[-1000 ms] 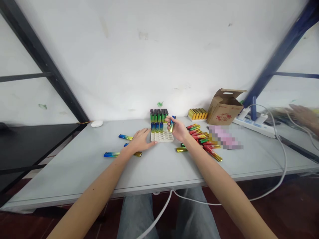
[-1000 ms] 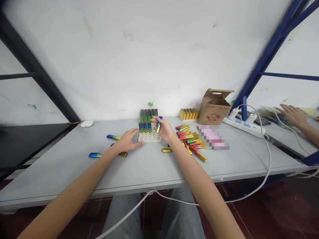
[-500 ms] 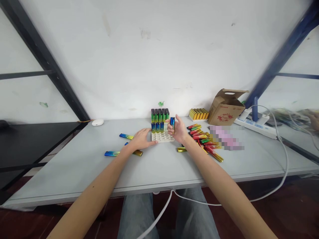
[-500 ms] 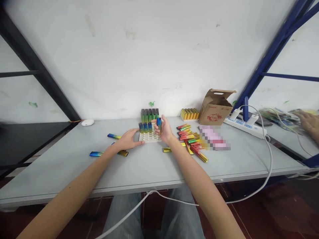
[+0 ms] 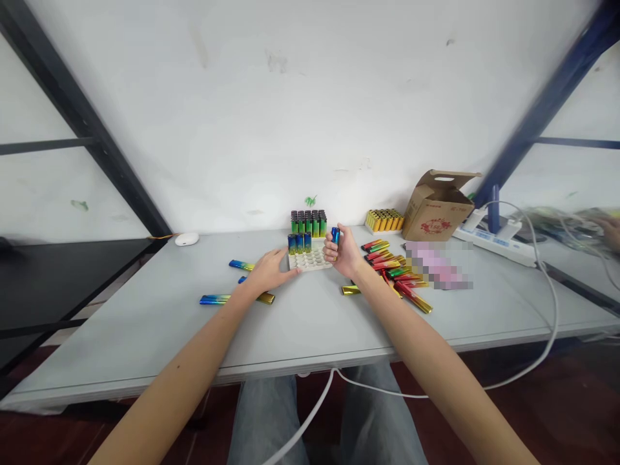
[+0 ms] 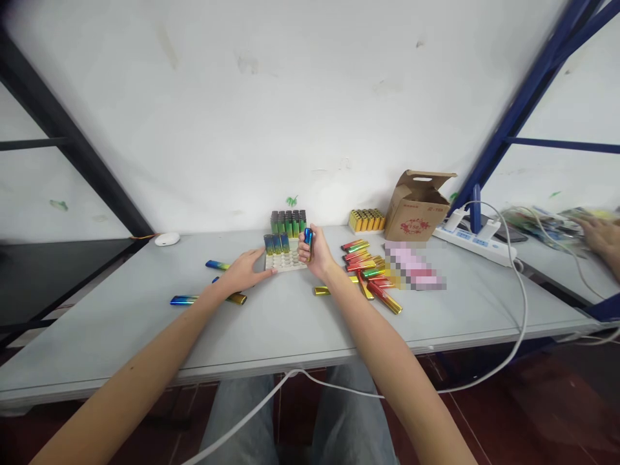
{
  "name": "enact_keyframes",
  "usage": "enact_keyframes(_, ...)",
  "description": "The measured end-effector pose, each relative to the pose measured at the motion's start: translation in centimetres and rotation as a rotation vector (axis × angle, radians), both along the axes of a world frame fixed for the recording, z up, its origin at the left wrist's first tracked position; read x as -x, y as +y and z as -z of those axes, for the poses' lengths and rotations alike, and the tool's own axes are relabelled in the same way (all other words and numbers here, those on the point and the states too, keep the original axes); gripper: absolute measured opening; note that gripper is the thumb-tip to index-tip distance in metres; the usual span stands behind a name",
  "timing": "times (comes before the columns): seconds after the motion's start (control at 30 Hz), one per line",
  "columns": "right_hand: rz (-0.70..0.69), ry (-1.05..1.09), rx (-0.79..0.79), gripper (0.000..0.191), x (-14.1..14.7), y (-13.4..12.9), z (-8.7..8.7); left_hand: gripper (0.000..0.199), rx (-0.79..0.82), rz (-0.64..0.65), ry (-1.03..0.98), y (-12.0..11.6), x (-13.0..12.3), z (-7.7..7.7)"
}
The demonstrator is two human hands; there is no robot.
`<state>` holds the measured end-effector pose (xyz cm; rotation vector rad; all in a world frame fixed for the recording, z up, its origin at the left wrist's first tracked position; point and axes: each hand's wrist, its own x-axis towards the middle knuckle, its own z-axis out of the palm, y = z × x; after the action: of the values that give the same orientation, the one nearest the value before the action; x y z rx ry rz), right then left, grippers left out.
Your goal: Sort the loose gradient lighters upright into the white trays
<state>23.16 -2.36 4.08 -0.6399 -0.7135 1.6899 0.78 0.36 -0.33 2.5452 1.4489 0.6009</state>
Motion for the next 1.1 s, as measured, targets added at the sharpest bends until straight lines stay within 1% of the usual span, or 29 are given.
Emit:
enact_keyframes(0.27,0.009,0.01,-0.009,0.041,-0.3,0.0,0.1,0.069,-0.019,0.077,0.017,0.2,0.4,0.2)
enact_keyframes(0.43,0.032,-0.012,0.004,0.039,-0.3,0.1,0.3,0.065,-0.026,0.086,0.015,0.1,0.3,0.0)
enact_keyframes(0.53,0.02,-0.041,0.013,0.038,-0.2,0.1,0.3,0.064,-0.036,0.095,-0.002,0.1,0.2,-0.3)
enact_keyframes(0.73,0.01,-0.061,-0.081,0.037,0.1,-0.3,0.3,0.063,-0.028,0.106,-0.035,0.0,0.3,-0.4)
enact_keyframes(0.87,-0.011,-0.081,-0.074,0.036,0.2,-0.4,0.3,0.065,-0.03,0.096,-0.035,0.0,0.2,-0.5)
enact_keyframes(0.93,0.001,-0.068,-0.082,0.035,0.2,-0.2,0.4,0.066,-0.031,0.088,-0.025,0.0,0.2,-0.5)
enact_keyframes(1.0,0.023,-0.071,-0.078,0.029,0.3,0.1,0.5,0.066,-0.032,0.092,-0.011,0.0,0.2,-0.5)
enact_keyframes(1.1,0.104,-0.135,-0.027,0.02,0.4,0.7,1.0,0.066,-0.03,0.092,0.013,-0.1,0.2,-0.5)
